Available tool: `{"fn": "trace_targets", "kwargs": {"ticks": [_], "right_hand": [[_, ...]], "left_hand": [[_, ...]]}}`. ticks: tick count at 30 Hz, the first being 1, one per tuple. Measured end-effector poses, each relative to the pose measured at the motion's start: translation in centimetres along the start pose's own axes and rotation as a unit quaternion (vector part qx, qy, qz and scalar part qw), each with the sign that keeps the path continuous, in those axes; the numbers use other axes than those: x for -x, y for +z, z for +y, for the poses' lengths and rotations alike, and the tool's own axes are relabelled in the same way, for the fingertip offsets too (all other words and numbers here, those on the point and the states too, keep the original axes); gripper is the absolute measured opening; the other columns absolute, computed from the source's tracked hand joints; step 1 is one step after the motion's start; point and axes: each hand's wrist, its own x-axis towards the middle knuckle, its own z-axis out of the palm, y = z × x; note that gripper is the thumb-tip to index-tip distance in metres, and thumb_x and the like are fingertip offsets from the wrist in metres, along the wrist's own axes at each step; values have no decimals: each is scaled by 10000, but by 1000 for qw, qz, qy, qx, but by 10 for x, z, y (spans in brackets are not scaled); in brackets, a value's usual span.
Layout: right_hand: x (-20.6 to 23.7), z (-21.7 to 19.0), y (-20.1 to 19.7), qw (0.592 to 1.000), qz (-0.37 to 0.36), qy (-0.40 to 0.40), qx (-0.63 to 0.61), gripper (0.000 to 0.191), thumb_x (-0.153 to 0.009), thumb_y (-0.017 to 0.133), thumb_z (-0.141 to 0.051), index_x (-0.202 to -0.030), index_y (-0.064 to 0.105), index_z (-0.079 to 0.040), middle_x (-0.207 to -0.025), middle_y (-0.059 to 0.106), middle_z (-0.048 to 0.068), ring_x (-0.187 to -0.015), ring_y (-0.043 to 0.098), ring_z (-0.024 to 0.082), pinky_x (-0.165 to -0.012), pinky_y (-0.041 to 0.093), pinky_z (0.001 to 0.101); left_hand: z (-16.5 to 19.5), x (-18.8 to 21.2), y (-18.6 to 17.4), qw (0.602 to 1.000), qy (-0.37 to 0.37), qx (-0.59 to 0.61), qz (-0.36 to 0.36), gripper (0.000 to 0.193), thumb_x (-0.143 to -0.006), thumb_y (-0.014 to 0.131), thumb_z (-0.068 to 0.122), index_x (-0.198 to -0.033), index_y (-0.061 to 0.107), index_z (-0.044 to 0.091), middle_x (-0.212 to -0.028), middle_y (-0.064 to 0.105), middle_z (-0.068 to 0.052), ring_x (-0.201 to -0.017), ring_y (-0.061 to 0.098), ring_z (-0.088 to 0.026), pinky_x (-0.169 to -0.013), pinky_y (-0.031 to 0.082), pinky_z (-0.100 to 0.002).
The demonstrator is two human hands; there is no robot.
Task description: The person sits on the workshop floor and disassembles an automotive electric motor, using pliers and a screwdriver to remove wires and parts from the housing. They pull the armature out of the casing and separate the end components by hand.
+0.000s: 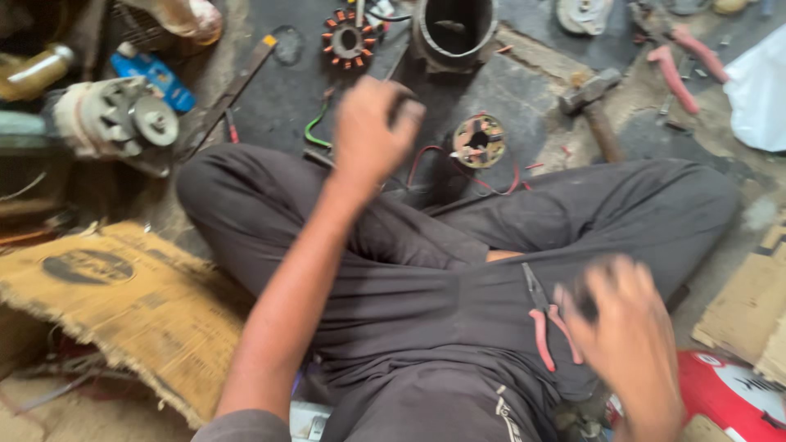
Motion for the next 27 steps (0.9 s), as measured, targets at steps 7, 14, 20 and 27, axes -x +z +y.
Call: {"fn": "trace_targets", "kwargs": {"ticks": [7, 14, 20, 27], "right_hand": [[41, -15, 47, 998, 11, -47, 29, 575, -648, 764, -331, -1123, 688, -15, -1103, 573, 163, -979, 614, 355, -709, 554, 439], [34, 34, 60, 863, -184, 71, -466, 391, -796, 624, -79, -1181, 626, -11, -1003, 638, 131, -792, 617, 261, -691, 515, 365], [32, 5, 74, 610, -212, 31, -763, 473, -794, 536, 80, -1264, 536, 27, -1085, 626, 146, -911, 652, 252, -728, 524, 354], [-18, -67, 54, 541, -314, -114, -772, 531, -714, 474, 23, -1235, 555, 88, -1440, 579, 257, -1313, 636, 324, -1071, 517, 451]], "left_hand": [[-93, -2, 11, 918, 135, -271, -255, 296, -769, 702, 121, -1041, 778, 210, -1063, 653, -136, -1025, 632, -362, -869, 472, -503], [-64, -5, 9, 907, 147, -277, -283, 204, -810, 760, 239, -962, 761, 104, -1009, 720, -123, -1034, 684, -332, -904, 498, -499], [28, 31, -75, 970, 73, 50, -226, 267, -852, 766, 207, -1015, 696, 9, -856, 714, -200, -809, 696, -389, -705, 539, -452], [90, 39, -108, 950, 131, 193, -207, 206, -859, 771, 164, -967, 683, 13, -871, 685, -133, -767, 688, -261, -708, 547, -346]]}}
